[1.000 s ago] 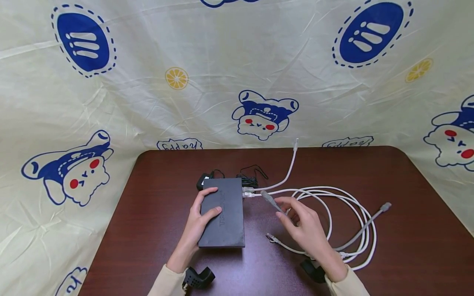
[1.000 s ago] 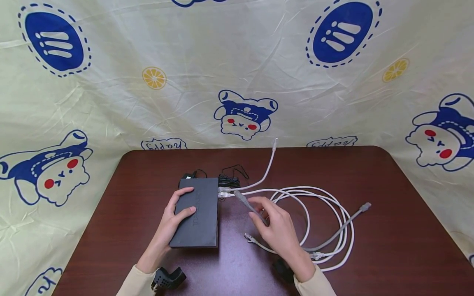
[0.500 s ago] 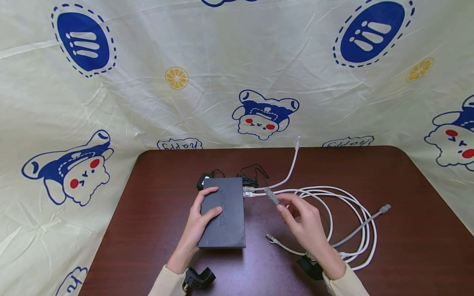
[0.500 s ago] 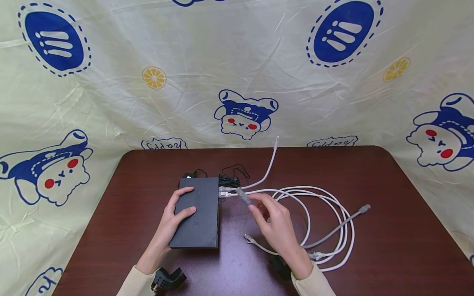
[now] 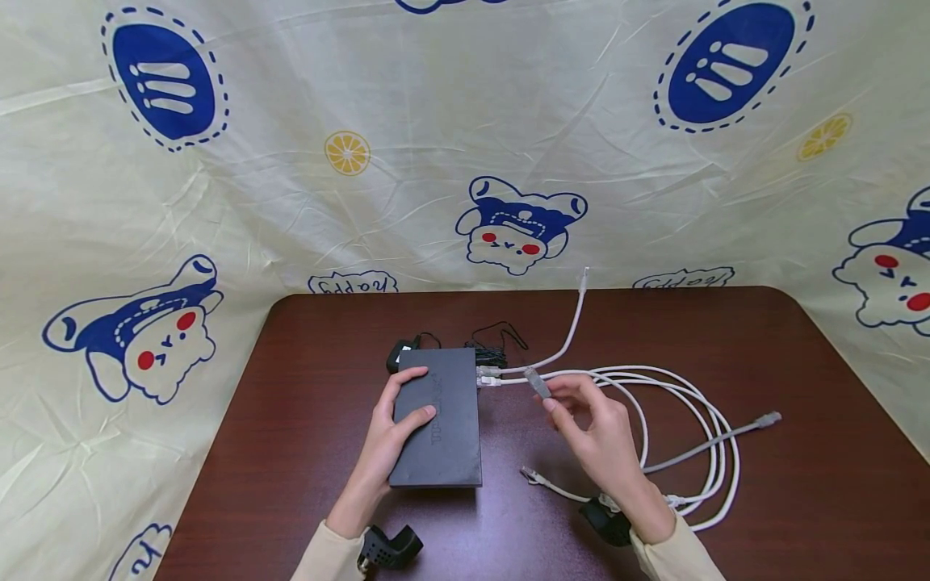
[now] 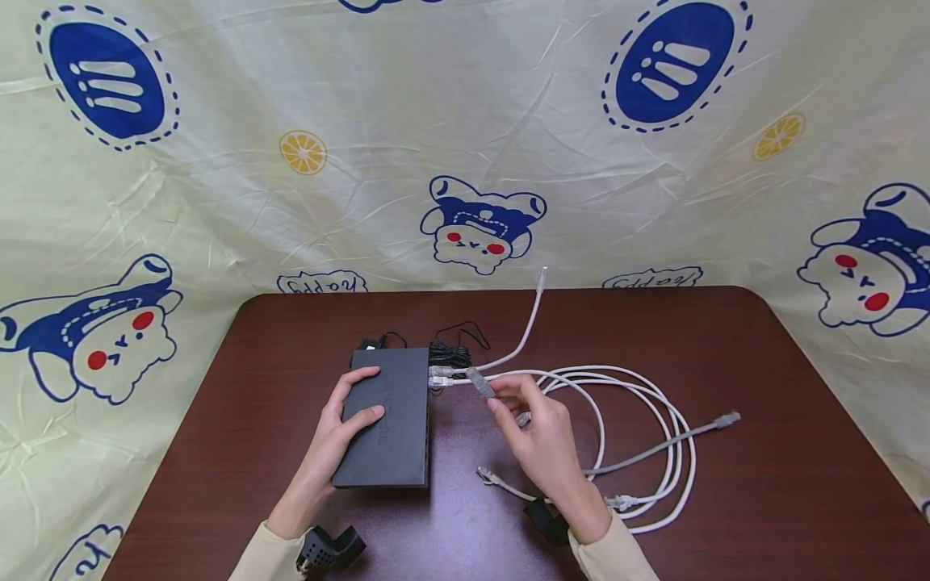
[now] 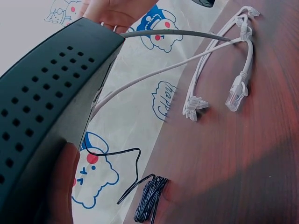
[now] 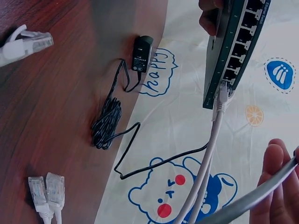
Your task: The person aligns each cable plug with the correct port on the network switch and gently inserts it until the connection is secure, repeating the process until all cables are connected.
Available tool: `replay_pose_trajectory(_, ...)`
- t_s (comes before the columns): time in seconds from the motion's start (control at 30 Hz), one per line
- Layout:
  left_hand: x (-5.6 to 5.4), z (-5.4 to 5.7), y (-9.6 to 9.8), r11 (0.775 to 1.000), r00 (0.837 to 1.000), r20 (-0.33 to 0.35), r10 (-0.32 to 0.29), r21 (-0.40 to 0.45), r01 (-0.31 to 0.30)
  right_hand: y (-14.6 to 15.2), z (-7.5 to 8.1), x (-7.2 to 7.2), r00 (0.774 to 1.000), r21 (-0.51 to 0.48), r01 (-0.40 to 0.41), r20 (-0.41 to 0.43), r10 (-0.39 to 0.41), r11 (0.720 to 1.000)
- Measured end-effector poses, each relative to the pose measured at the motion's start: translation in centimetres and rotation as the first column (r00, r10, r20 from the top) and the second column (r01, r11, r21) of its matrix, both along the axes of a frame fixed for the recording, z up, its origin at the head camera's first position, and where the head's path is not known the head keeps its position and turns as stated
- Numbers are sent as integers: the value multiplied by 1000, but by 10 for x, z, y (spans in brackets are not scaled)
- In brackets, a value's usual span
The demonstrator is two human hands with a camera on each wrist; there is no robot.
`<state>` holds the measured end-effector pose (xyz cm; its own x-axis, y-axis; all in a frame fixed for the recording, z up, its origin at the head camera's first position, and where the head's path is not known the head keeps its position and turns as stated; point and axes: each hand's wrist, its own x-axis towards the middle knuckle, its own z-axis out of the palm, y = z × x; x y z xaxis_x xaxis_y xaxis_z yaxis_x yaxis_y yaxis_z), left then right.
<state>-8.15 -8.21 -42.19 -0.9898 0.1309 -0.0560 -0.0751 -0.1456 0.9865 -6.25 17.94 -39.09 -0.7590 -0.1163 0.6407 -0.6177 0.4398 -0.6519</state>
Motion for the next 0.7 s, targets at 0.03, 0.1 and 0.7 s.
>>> replay_pose_trajectory(0.03,0,0,0,1000,1000,1,0,-1,0,0,0,0,1000,-4,-6,0,6,1000)
replay_pose_trajectory(0.1,0,0,0,1000,1000,4,1,-3,-1,0,1,-1,1000,-24,-29,6,30,999)
replay_pose_trajectory(0.7,0,-1,1,1000,1000,4,-5,-2,5,-3,7,-5,987,-72,-162,-31,160,984)
